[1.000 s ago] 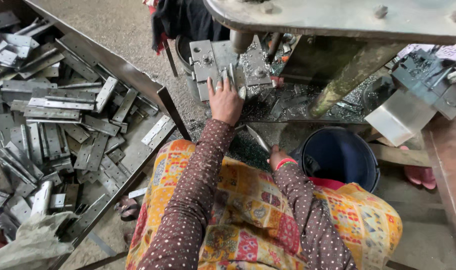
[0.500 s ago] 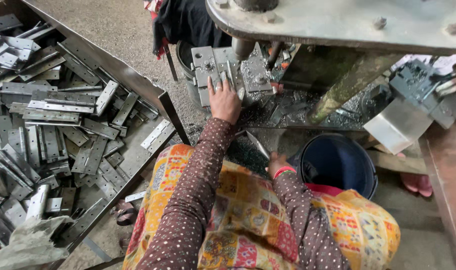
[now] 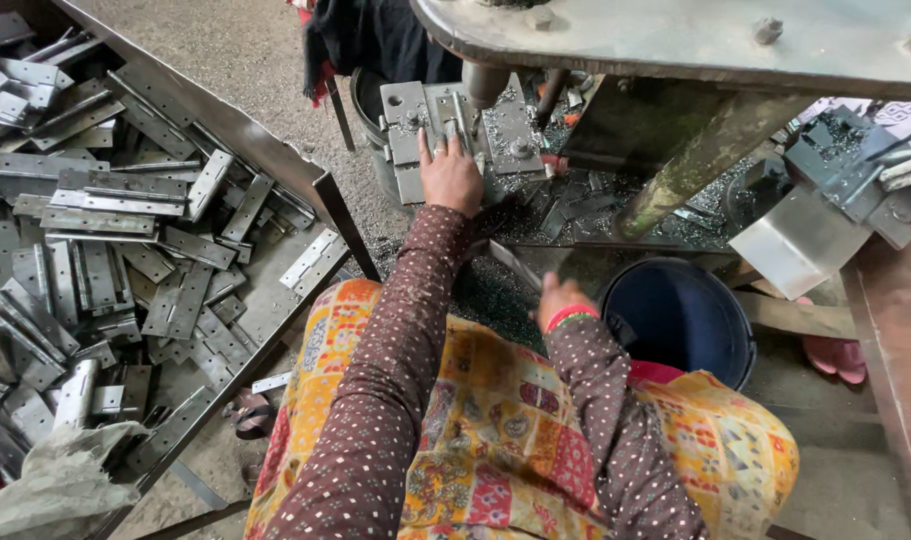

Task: The person sits on the floor and repeatedly picks up metal plates from a bin, places them under a drill press, and operates the machine using a lever. The person handles the plates one at a time and returns them to the bin after processing.

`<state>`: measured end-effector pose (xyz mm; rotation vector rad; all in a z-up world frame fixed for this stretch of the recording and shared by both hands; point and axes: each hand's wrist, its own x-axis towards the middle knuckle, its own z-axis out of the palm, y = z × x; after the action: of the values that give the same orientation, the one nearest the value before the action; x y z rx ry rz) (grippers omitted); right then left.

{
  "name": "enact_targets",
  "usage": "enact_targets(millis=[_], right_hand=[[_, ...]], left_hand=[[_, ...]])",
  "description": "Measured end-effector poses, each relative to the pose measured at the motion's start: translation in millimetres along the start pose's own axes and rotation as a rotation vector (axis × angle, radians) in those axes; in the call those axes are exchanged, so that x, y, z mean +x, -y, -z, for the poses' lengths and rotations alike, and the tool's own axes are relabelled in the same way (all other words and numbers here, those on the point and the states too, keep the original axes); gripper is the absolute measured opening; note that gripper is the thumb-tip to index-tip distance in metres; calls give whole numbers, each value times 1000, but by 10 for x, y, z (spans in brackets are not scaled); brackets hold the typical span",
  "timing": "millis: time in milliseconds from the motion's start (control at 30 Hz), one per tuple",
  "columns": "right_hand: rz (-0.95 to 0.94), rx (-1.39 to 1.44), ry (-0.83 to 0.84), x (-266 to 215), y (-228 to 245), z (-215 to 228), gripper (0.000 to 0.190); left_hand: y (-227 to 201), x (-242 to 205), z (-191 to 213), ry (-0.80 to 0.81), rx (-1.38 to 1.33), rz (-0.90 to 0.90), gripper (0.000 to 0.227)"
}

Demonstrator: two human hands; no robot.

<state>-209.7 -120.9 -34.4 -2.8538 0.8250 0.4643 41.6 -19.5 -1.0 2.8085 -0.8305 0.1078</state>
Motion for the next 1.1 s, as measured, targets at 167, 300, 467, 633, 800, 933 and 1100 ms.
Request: enact_targets(millis=[167, 300, 467, 633, 800, 933, 1100], right_hand=[[15, 73, 94, 119, -173, -538, 72], [46, -14, 152, 141, -168, -354, 74], [36, -88, -50, 66, -38, 85, 56], [60, 9, -65, 157, -153, -333, 43], [90, 92, -18, 141, -446, -973, 46], [103, 161, -72, 104, -426, -838, 46], [101, -19, -288, -130, -398, -510, 40]], left_hand=[[48, -197, -108, -142, 113, -81, 41], [49, -303, -36, -158, 65, -94, 40], [103, -105, 14, -65, 87, -66, 39], [242, 129, -124, -138, 81, -69, 43], [197, -36, -36, -145, -36, -72, 31], [313, -292, 351, -138, -94, -161, 23], [1072, -963, 395, -605, -271, -128, 27]])
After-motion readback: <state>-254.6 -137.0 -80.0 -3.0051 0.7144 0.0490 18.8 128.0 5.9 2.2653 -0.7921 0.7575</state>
